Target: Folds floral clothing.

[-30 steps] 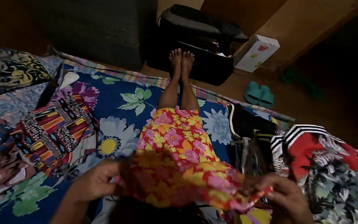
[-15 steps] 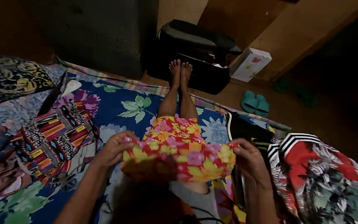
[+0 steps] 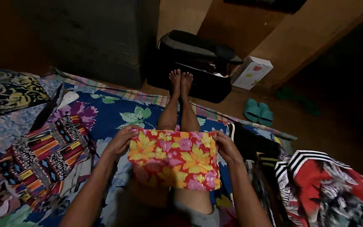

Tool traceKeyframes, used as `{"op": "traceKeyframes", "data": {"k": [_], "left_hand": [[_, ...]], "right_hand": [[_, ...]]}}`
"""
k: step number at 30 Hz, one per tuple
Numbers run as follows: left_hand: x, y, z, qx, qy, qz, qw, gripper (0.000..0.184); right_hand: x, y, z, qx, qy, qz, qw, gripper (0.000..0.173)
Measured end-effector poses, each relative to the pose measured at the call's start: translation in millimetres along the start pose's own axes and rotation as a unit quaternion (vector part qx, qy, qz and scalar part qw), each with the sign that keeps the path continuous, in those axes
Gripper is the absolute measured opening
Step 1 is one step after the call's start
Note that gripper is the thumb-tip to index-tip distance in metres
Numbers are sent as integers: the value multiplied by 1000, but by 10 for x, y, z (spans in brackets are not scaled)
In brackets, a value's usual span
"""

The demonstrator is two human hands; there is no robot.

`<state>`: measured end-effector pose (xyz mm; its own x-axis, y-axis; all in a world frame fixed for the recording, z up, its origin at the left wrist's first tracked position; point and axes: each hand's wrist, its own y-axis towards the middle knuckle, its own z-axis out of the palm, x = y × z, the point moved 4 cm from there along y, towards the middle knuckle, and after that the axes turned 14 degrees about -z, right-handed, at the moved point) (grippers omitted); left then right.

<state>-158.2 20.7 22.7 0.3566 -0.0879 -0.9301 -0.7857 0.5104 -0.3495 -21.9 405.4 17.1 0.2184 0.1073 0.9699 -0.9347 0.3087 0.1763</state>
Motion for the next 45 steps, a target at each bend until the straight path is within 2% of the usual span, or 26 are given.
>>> {"op": "traceKeyframes", "data": {"k": [5,9,11,13,14,16,17,19,21,24,27,29,32,34,36,38,40,43,45], "left_hand": [[142,325,-5,-31,30,-53,998,18],[65,324,4,-73,12,-44,996,18],[20,290,32,-122,97,-35,987,27],[-40,253,129,-150,246,-22,957,49],[-79,208,235,-149,306,-5,940,52],[-160,62,550,-123,380,48,915,46],[-192,-20,741,-88,391,59,914,42],[-205,-123,1120,12,367,43,929,39],[-195,-128,1448,105,334,-27,936,41],[-204,-75,1783,154,316,-111,930,54],[-157,-48,1952,153,245,-164,943,70],[-147,-98,1995,139,167,-175,960,77],[-286,-263,1904,76,80,-170,979,72],[-347,-325,1751,20,47,-163,985,58],[-366,-345,1567,-21,55,-185,981,52],[-440,-396,1460,-40,80,-188,978,46],[-592,-512,1448,-30,92,-174,980,46],[-950,-775,1524,14,82,-143,986,47],[-1180,-942,1577,50,50,-112,991,38]], "right_hand": [[-314,153,-60,-32,-22,55,998,20],[-248,160,-48,-50,-31,52,997,20],[-211,133,-55,-59,-85,64,993,20],[-218,86,-69,-39,-170,105,979,33],[-241,36,-72,-27,-204,128,970,40],[-286,-107,-43,-4,-221,167,961,47],[-310,-183,-21,8,-211,173,962,45],[-307,-318,68,6,-181,164,970,35],[-234,-426,177,-14,-151,165,975,31],[-106,-538,291,-25,-137,179,974,31],[114,-586,426,-13,-73,135,988,36],[305,-612,623,26,-29,92,995,37],[505,-688,1018,151,25,61,986,39],[549,-724,1190,208,65,57,974,48],[531,-720,1192,174,99,18,980,43],[438,-659,1061,63,109,-29,992,35],[228,-597,918,-7,101,-6,995,37],[-74,-667,966,4,178,74,981,38],[-132,-780,1117,13,260,100,960,33]]}}
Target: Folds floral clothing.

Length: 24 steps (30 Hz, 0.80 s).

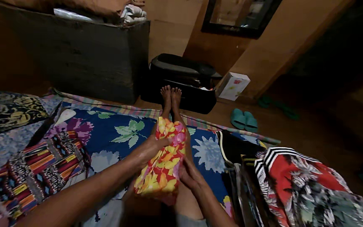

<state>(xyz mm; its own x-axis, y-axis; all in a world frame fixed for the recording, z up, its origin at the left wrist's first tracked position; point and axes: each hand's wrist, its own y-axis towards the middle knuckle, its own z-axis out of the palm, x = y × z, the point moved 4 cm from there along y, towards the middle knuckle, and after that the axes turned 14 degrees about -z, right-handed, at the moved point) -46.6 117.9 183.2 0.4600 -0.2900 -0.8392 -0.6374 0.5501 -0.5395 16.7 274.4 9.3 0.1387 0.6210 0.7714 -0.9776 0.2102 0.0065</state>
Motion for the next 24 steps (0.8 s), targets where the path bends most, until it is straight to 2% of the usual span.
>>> {"op": "traceKeyframes", "data": {"k": [3,5,6,8,10,12,14,16,18,21,24], "left_hand": [[-204,-223,18,39,-54,46,997,14],[-269,-293,-28,37,-90,69,993,13],[-269,-286,-78,28,-108,76,991,15],[-191,-184,-223,2,-145,70,987,16],[11,65,-430,-22,-166,33,985,14],[387,486,-682,-41,-149,-18,988,15],[928,921,-897,-40,-126,-68,989,29],[1332,1144,-979,-23,-141,-91,986,39],[1424,1177,-981,-24,-167,-104,980,40],[1472,1173,-1013,-8,-153,-130,980,39],[1485,1234,-1077,-1,-90,-144,985,32]], "right_hand": [[22,-115,219,-16,81,-18,996,33],[177,-124,208,-35,93,-73,992,33],[302,-131,172,-53,95,-104,989,26],[573,-176,27,-112,54,-154,980,13],[809,-229,-154,-144,-44,-177,973,26],[824,-239,-419,-167,-182,-129,960,37],[560,-247,-807,-164,-283,-19,945,42],[284,-286,-1127,-171,-255,49,950,31],[224,-324,-1194,-208,-183,63,959,25],[232,-359,-1107,-240,-86,82,963,36],[278,-270,-972,-223,-78,64,970,38]]}}
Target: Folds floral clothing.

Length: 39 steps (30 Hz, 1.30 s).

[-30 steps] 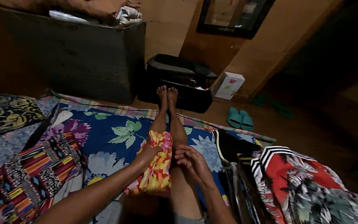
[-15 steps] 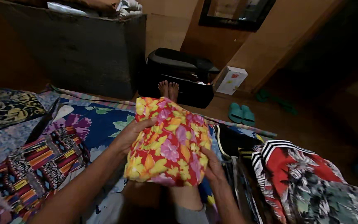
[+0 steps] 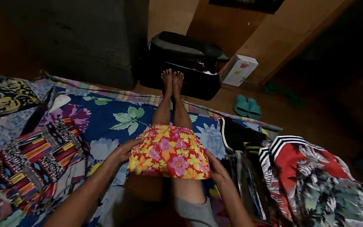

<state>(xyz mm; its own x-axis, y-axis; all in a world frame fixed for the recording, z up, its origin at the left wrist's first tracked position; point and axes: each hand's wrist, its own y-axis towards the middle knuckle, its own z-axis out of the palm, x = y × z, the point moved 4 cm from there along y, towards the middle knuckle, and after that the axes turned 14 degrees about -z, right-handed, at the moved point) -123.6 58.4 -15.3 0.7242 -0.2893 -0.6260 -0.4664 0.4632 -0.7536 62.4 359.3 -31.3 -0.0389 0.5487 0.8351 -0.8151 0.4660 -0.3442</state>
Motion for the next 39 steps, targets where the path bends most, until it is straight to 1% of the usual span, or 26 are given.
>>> {"op": "traceKeyframes", "data": {"k": [2,3,5,6,7,9,12,13,14,15,16,17,18,19,20,21,22,25,28,30,32,33,35,37,39], "left_hand": [[-23,-9,-26,1,38,7,999,30],[-43,-26,-26,-2,49,16,999,30],[-85,-63,13,-20,62,34,997,32],[-89,-64,21,-30,66,40,997,32],[-90,-68,22,-38,67,46,996,32],[-110,-109,16,-42,69,67,994,27],[-219,-305,68,17,73,110,991,22],[-296,-427,174,51,72,125,988,24],[-406,-612,390,77,73,130,986,28],[-551,-910,765,74,67,123,987,30],[-702,-1287,1270,27,41,115,992,30],[-818,-1602,1723,-13,9,104,994,28],[-885,-1683,1905,55,36,115,991,26],[-897,-1538,1901,167,73,146,972,26],[-887,-1276,1856,259,98,166,946,28],[-881,-1081,1927,311,114,176,927,31],[-879,-976,2113,330,118,186,918,33],[-916,-945,3003,325,92,197,920,41],[-954,-1002,3743,376,60,201,903,39],[-950,-1064,4084,397,45,214,891,40],[-893,-1090,4321,392,30,225,892,43],[-833,-1061,4407,382,24,223,897,46],[-622,-899,4512,341,41,198,918,54],[-314,-635,4532,289,91,136,943,58],[-82,-394,4516,268,110,83,954,56]], "right_hand": [[20,20,121,4,-76,-35,997,31],[42,19,196,0,-141,-62,988,32],[113,13,326,16,-244,-108,964,65],[137,21,373,20,-268,-121,955,75],[162,30,410,20,-272,-127,954,76],[294,-3,473,22,-245,-134,960,70],[707,-277,523,40,-208,-169,963,61],[887,-431,514,43,-205,-183,960,60],[1076,-607,482,42,-203,-201,957,59],[1273,-799,427,34,-199,-224,954,60],[1472,-995,342,25,-194,-250,948,61],[1661,-1178,224,12,-187,-277,942,61],[1841,-1347,79,-4,-180,-302,936,59],[2015,-1505,-80,-24,-178,-323,929,53],[2179,-1646,-254,-45,-186,-336,922,50],[2329,-1766,-444,-69,-204,-345,914,49],[2467,-1865,-646,-89,-225,-352,904,49],[2845,-2046,-1244,-142,-276,-381,871,50],[3189,-2106,-1709,-176,-247,-426,852,47],[3387,-2118,-1964,-172,-219,-459,844,49],[3512,-2081,-2219,-160,-179,-479,844,56],[3523,-2031,-2356,-154,-160,-479,849,57],[3379,-1852,-2682,-153,-161,-432,874,51],[3003,-1619,-3018,-188,-222,-314,904,32],[2603,-1400,-3315,-207,-243,-209,924,28]]}}
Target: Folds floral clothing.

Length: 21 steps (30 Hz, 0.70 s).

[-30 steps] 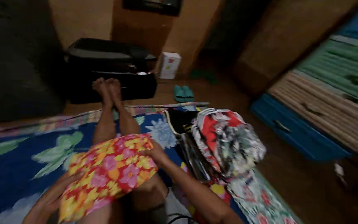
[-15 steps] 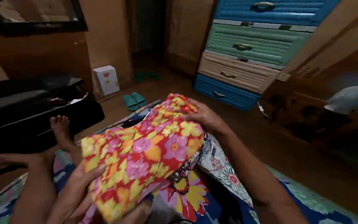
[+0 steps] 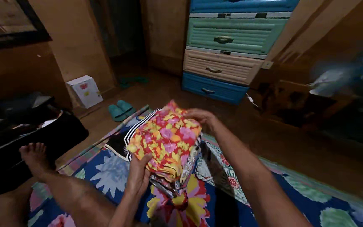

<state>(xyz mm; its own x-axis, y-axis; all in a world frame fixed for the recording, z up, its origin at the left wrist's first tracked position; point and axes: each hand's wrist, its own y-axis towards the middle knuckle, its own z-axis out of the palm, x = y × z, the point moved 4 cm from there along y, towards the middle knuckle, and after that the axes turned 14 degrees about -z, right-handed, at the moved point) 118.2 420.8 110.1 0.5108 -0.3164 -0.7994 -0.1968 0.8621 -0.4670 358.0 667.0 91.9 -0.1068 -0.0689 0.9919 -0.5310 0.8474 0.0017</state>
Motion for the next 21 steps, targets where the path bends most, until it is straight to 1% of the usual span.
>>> {"op": "traceKeyframes", "data": {"k": [1,2,4,5,7,9,11,12,14,16,18,21], "left_hand": [[48,39,-17,0,1,-5,1000,54],[44,52,-15,1,4,-1,1000,51],[-11,53,9,0,16,12,1000,49],[-43,34,25,-2,23,20,1000,51],[-110,-32,85,-10,29,45,999,54],[-144,-126,145,-16,31,66,997,57],[-93,-174,138,-25,35,61,997,58],[-33,-158,110,-25,35,46,998,56],[88,-77,48,-17,27,16,999,47],[116,-18,26,-9,18,12,1000,43],[76,-22,39,-16,21,28,999,48],[1,-50,43,-24,50,85,995,70]], "right_hand": [[-135,6,28,4,6,23,1000,26],[-200,11,40,3,22,26,999,26],[-215,32,21,7,39,3,999,25],[-195,50,2,7,39,-8,999,27],[-4,59,-28,4,44,-23,999,31],[192,39,-71,11,48,-48,998,31],[216,-3,-86,17,58,-56,997,31],[140,-24,-77,18,53,-42,998,30],[-123,-48,-34,18,32,-5,999,25],[-319,-49,-18,13,32,14,999,25],[-329,-60,-35,10,37,-6,999,28],[-170,-113,-76,-8,61,-60,996,34]]}}
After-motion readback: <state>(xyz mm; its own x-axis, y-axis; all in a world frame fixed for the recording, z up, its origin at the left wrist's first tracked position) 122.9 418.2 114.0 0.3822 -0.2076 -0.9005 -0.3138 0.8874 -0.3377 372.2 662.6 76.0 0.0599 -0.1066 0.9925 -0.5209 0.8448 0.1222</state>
